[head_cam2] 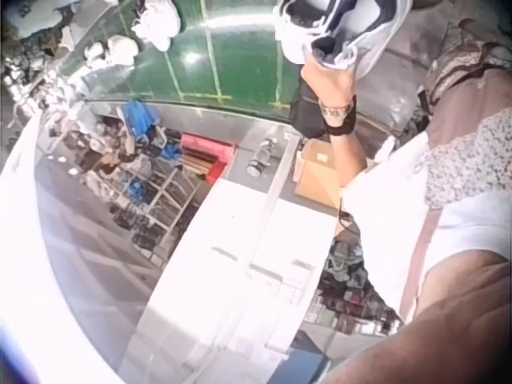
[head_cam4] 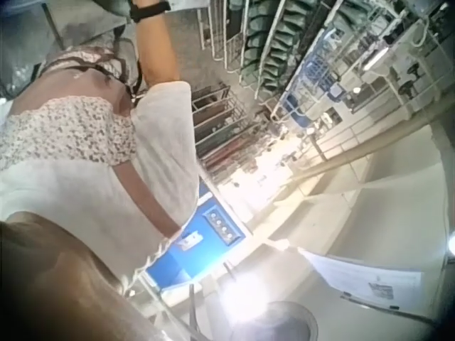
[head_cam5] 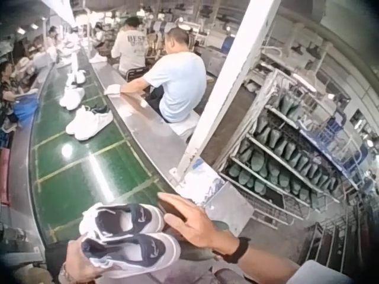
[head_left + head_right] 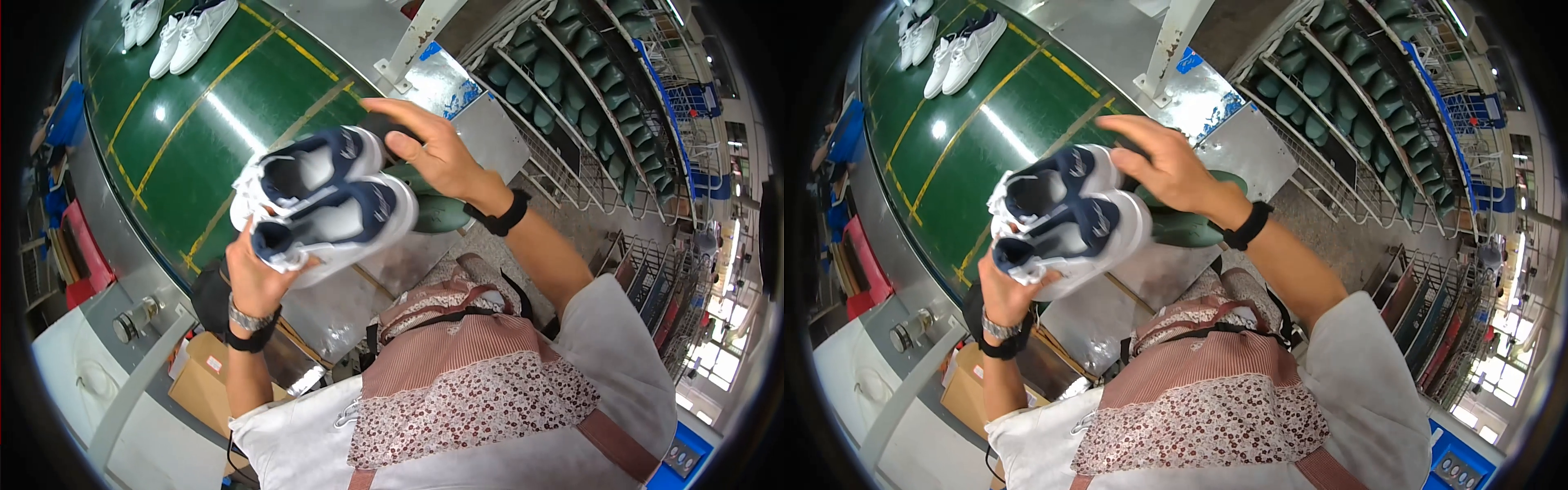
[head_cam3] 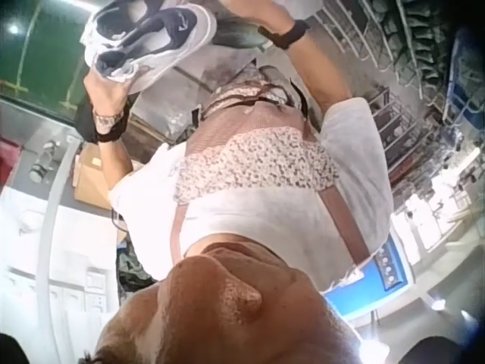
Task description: Fitting shoe lasts into sneakers and placing them on a production line conveyor.
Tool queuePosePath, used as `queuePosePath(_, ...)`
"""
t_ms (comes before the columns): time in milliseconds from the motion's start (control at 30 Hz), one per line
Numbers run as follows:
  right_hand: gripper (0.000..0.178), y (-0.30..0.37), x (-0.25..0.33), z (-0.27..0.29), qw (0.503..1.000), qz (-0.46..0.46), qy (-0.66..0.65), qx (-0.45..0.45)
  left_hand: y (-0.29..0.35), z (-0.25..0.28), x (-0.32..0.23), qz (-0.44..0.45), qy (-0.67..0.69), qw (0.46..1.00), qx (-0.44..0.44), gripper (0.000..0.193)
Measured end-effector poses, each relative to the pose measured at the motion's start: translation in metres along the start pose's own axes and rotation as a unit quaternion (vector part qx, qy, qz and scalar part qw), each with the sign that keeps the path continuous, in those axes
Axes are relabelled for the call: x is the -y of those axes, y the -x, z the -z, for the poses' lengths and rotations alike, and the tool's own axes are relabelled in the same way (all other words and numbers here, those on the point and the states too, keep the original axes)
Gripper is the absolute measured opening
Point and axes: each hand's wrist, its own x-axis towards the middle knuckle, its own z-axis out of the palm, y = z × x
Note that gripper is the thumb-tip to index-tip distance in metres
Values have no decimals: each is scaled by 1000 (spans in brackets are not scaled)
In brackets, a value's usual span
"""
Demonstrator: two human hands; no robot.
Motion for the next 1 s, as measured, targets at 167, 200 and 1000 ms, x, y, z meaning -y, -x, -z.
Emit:
queuePosePath(167, 69, 104, -106, 36, 947, -175, 262, 58, -94, 18, 42, -16, -23, 994, -102, 56)
queuePosePath(200, 69, 115, -117, 38, 947, -183, 259, 54, -115, 24, 54, -5, -30, 993, -113, 58)
queuePosePath(1000, 72, 177, -147, -13, 899, -386, 193, 77, 42, -306, 125, 397, 410, 821, 1, 41)
